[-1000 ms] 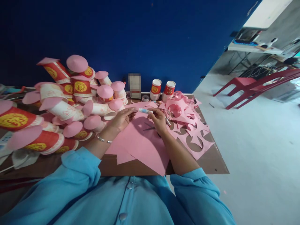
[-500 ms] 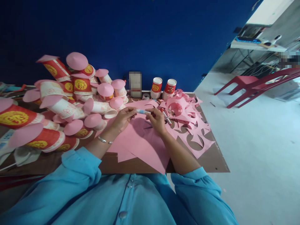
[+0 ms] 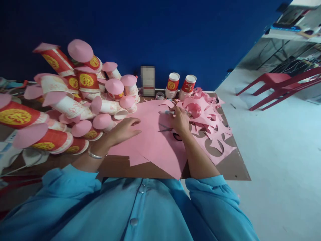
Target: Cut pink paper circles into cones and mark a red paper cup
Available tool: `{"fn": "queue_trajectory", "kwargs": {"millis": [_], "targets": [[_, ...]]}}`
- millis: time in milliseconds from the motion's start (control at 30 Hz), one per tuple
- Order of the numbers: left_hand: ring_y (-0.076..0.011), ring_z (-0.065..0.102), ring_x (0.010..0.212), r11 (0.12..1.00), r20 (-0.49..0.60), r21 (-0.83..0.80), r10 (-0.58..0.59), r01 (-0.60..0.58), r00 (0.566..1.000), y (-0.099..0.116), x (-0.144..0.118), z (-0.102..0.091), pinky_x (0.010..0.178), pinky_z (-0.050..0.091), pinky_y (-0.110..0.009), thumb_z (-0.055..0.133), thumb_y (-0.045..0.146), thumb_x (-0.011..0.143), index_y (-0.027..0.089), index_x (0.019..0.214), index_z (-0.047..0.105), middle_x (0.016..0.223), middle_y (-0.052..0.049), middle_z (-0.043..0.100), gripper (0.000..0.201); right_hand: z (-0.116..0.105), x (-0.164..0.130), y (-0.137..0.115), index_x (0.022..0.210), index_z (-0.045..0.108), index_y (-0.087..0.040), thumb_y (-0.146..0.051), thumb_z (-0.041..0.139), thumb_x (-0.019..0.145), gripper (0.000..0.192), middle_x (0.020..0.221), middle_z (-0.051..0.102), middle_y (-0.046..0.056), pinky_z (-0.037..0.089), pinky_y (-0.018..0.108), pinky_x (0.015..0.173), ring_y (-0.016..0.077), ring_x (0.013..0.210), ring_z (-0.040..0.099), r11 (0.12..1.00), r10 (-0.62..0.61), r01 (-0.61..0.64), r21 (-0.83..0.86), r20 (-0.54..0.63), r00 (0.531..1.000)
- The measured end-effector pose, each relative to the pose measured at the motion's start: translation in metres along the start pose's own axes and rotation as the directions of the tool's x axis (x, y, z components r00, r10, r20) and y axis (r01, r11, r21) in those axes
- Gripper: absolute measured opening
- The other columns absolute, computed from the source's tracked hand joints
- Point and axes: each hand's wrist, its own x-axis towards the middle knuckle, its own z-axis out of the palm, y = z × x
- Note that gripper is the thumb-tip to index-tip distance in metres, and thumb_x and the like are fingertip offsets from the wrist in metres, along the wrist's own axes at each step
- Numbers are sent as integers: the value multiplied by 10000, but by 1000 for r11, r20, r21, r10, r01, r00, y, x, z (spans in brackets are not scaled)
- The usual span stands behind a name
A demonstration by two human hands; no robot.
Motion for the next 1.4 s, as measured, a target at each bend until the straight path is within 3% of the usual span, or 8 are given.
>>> {"fn": "queue_trajectory", "kwargs": {"millis": [167,367,733,867,1000,1100,1233,1400], "targets": [[-326,705,1165,988,27,150,22,-26,999,3,-16,5,1012,564,-475,771,236,792,198,1281,633,1282,-150,725,509,3,-9,-12,1004,749,-202,-138,613,909,179,1142,718,158,512,500,986,347,1115,626,960,-163,161,-230,8,987],[-281,727,972,988,56,156,-22,13,998,5,-13,6,854,565,-404,721,222,785,225,1232,626,1090,-81,735,457,11,-26,-41,1089,766,-214,-246,663,979,153,1143,729,143,547,497,981,331,1109,653,932,-352,359,-55,111,929],[-255,680,864,978,71,202,31,-45,997,5,-10,2,783,530,-374,706,202,727,249,959,616,1003,-54,679,253,22,-39,-48,1209,772,-228,-309,839,864,361,1248,722,162,572,548,1016,369,1193,629,922,-368,388,-1,309,877],[-241,663,728,998,24,66,-12,11,1000,0,-12,9,658,481,-353,726,233,769,263,1085,595,846,-21,684,343,21,-39,-49,1216,777,-244,-281,841,857,366,1238,730,154,572,538,1014,359,1177,644,925,-369,380,28,312,876],[-203,683,771,976,-86,-211,-78,59,993,1,-9,12,683,512,-321,712,239,776,256,1074,582,901,-17,714,325,19,-38,-49,1197,776,-221,-282,847,843,366,1195,737,151,555,523,1044,344,1180,655,939,-341,301,169,314,886],[-167,679,822,860,-151,-509,-125,31,981,5,-6,9,715,536,-282,736,285,751,237,997,584,929,-12,703,293,19,-37,-50,1077,771,-235,-323,850,815,287,1118,757,109,564,476,994,308,1110,684,940,-223,117,322,315,923],[-128,629,753,697,-104,-714,-196,64,975,10,-5,6,665,492,-234,793,333,732,220,950,627,845,20,669,296,18,-37,-54,877,723,-234,-355,757,872,126,868,742,33,553,369,821,226,857,694,855,-49,-141,499,348,936],[-121,541,641,592,-21,-791,-280,155,960,10,-7,13,572,434,-243,804,461,769,215,836,634,735,37,592,307,14,-40,-62,851,717,-231,-284,709,887,65,877,735,40,547,381,862,217,854,694,830,-102,-53,555,244,964]]}}
